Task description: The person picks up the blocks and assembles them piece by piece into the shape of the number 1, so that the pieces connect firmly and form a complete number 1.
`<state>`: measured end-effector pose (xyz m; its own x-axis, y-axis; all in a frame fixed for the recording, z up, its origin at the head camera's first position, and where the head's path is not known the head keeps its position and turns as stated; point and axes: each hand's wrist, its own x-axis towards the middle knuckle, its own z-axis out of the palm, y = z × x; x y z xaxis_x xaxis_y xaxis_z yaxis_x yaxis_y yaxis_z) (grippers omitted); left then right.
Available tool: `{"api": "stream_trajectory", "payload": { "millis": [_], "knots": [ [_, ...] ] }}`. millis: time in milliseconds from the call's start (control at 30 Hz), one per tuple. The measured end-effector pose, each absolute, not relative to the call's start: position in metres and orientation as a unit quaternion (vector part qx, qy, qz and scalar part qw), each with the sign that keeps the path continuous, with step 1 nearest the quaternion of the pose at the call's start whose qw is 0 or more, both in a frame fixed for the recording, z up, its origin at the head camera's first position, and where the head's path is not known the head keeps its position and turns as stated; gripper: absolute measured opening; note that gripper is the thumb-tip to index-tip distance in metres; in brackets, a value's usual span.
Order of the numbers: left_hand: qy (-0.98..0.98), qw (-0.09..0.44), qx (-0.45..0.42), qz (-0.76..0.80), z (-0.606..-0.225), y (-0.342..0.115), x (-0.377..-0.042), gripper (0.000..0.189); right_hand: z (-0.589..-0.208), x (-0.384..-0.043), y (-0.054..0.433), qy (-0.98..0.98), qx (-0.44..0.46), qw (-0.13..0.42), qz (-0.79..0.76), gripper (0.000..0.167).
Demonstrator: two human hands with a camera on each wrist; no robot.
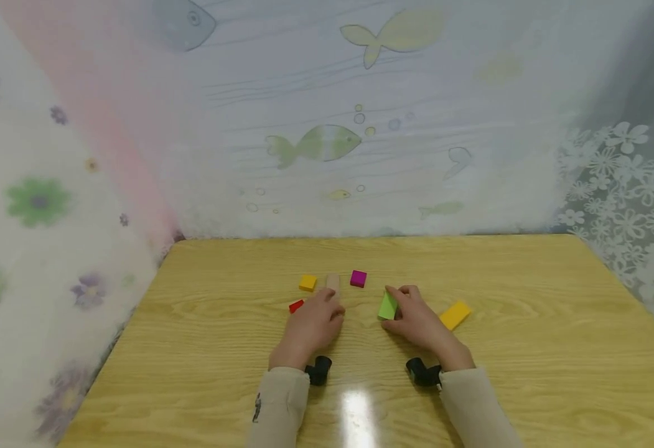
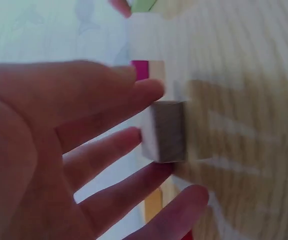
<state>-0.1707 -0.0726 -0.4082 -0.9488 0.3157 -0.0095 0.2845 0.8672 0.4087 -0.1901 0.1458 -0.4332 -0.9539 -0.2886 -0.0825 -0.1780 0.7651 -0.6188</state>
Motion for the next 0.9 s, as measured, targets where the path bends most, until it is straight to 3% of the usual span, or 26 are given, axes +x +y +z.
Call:
{"api": "stream_trajectory", "payload": {
  "millis": [233,433,767,900],
  "knots": [
    [0.965,0.013,0.123,0.232,-0.405,-0.079,-0.172,0.019,-0.432,-0.19,0.143,0.934,-0.113,0.098,-0.325,0.079],
    [0.958,0.026,0.102,0.267,-0.412,-0.074,-0.172,0.032,-0.429,-0.19,0.146,0.933,-0.107,0.111,-0.324,0.071],
    [0.97,0.012,0.071,0.232,-0.419,-0.068,-0.173,0.004,-0.431,-0.19,0.151,0.92,-0.119,0.099,-0.361,0.072],
    [0.97,0.012,0.065,0.234,-0.418,-0.067,-0.175,0.009,-0.43,-0.189,0.151,0.924,-0.096,0.1,-0.357,0.075]
  ]
}}
